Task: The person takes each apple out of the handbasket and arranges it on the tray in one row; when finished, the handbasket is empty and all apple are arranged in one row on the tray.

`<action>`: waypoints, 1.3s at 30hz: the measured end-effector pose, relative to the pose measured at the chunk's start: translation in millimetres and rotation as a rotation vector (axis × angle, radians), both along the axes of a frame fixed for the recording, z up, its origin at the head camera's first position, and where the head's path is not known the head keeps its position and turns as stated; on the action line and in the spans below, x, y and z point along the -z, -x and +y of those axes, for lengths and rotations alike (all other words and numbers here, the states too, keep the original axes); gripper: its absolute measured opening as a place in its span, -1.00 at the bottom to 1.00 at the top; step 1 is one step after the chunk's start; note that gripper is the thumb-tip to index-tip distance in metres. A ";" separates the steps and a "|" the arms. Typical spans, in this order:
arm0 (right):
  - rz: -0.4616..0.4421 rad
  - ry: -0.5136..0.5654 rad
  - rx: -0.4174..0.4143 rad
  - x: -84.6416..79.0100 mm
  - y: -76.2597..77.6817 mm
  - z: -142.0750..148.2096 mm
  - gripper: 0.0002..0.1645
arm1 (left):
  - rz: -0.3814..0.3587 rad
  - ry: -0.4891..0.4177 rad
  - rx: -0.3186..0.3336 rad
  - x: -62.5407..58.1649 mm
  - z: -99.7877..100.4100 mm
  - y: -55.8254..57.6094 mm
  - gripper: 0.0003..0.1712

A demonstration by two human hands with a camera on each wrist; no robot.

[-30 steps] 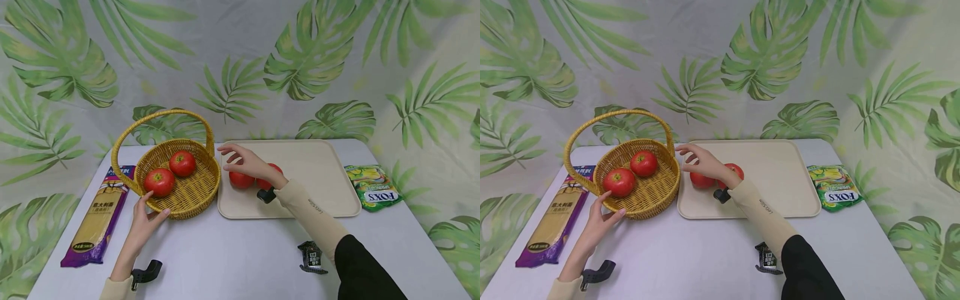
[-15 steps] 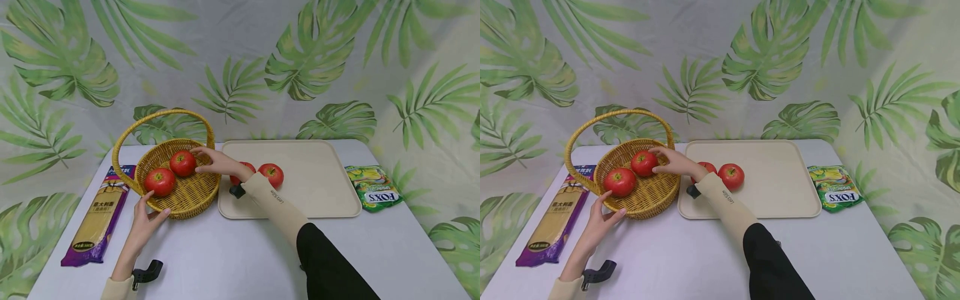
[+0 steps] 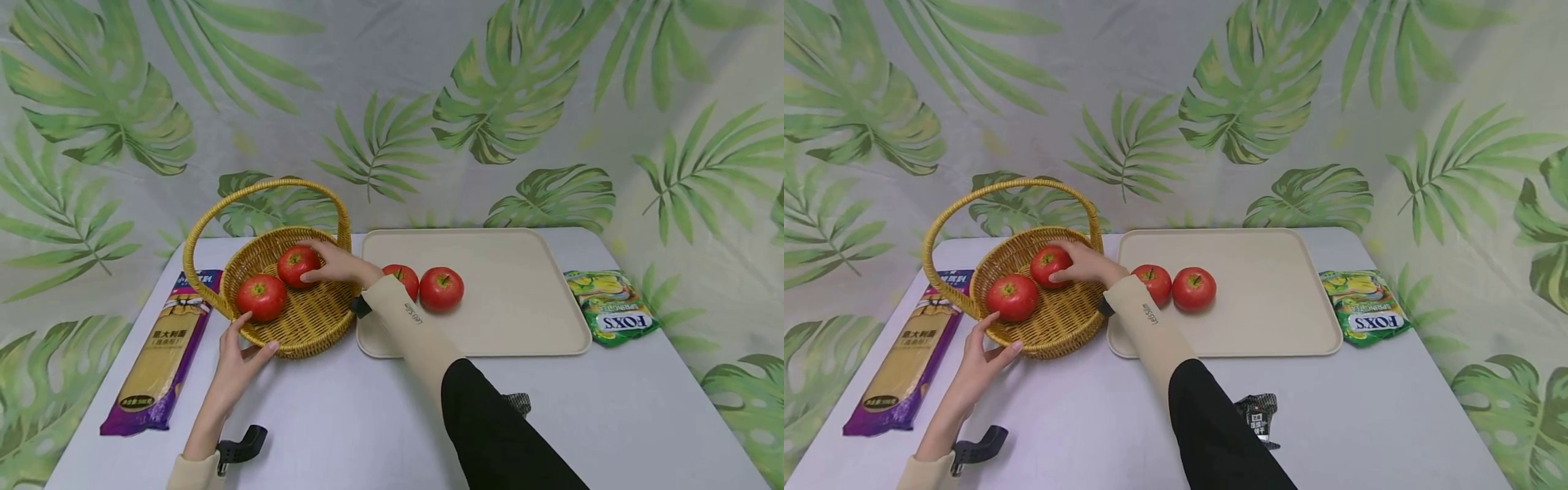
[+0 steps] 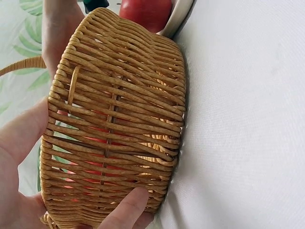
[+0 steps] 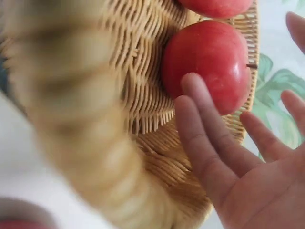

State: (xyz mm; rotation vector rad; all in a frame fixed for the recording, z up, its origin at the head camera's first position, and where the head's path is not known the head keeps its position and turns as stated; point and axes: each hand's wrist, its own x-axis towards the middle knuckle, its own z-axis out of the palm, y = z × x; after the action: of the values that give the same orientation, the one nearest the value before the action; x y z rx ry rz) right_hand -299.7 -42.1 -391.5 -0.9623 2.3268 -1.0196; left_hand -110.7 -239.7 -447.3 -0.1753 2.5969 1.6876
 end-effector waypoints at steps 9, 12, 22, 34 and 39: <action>-0.259 0.079 0.044 -4.8 5.5 -1.9 -0.11 | 0.009 0.020 -0.004 -2.5 0.2 -0.1 -0.06; -0.366 0.104 0.077 -5.0 5.7 -4.1 -0.11 | 0.013 0.018 -0.002 -1.9 0.4 0.8 -0.07; -0.435 0.147 0.180 12.6 3.9 -20.1 -0.08 | 0.008 -0.010 0.001 2.4 -0.1 3.9 -0.05; -0.447 0.178 0.276 18.0 -1.3 -23.3 -0.19 | 0.023 -0.005 -0.010 1.6 1.3 0.5 -0.06; -0.424 0.122 0.295 18.1 -0.8 -24.3 -0.14 | 0.025 0.001 -0.010 2.4 0.9 0.0 -0.06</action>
State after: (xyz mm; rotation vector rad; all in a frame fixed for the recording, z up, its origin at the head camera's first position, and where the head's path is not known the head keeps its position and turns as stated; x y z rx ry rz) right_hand -298.9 -66.3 -409.7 -0.3916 2.0979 -1.3448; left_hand -110.7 -238.9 -449.7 -0.1683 2.6198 1.7025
